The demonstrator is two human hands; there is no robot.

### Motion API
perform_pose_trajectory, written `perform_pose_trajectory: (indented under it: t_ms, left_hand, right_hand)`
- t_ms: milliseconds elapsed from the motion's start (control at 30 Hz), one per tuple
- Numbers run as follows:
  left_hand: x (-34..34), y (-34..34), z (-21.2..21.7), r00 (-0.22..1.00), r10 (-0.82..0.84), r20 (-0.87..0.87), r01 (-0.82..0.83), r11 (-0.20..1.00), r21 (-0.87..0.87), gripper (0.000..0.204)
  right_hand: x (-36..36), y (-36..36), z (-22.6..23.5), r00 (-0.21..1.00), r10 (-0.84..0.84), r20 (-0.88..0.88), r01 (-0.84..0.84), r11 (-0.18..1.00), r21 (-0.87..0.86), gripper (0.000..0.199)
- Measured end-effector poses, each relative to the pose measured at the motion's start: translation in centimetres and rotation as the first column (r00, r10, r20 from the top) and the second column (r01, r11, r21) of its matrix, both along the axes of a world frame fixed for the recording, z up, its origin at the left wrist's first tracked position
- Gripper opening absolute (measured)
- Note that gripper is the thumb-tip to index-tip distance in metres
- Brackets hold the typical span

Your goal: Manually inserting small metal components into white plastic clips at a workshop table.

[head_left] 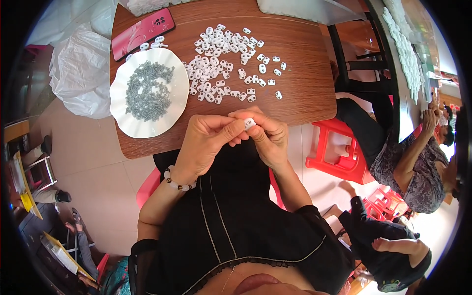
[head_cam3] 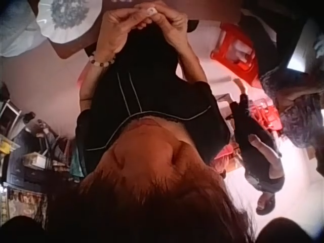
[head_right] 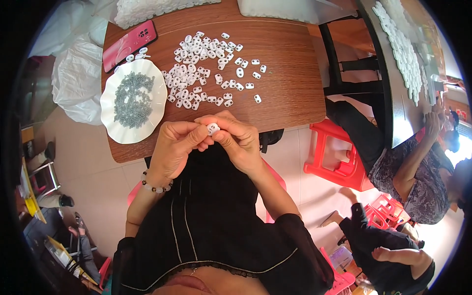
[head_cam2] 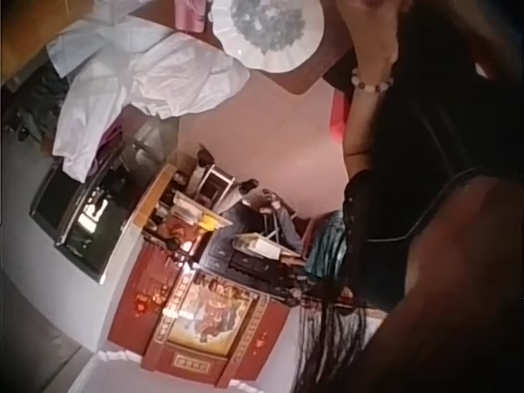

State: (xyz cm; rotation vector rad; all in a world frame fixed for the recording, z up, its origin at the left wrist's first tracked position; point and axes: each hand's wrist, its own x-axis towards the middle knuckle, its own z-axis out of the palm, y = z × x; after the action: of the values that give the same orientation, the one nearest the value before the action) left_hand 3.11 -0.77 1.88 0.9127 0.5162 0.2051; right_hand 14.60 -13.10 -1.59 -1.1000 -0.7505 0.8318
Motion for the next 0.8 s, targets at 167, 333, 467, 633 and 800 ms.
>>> perform_pose_trajectory:
  t_ms: [167,333,467,633,800]
  left_hand:
    - [0.1,0.4,0.0,1.000,0.009,-0.030,-0.006,0.996,0.088,0.024]
    - [-0.1,0.3,-0.3,0.999,0.024,-0.036,-0.019,0.992,0.123,0.024]
    - [-0.1,0.1,-0.6,0.999,0.042,-0.031,-0.038,0.991,0.127,0.022]
    - [-0.3,-0.1,-0.8,0.997,0.067,-0.029,-0.061,0.982,0.177,0.021]
    - [-0.4,0.0,-1.2,0.997,0.077,-0.016,-0.072,0.977,0.200,0.021]
  right_hand:
    - [0.2,0.4,0.1,0.999,0.051,0.015,-0.051,0.999,0.012,0.040]
    - [0.1,0.5,0.1,0.991,0.080,-0.111,-0.081,0.997,-0.008,0.039]
    - [0.1,0.5,0.0,0.982,0.108,-0.151,-0.111,0.994,-0.006,0.039]
    - [0.2,0.6,0.5,0.979,0.108,-0.171,-0.115,0.993,-0.031,0.036]
    - [0.1,0.7,0.7,0.982,0.088,-0.166,-0.098,0.994,-0.055,0.034]
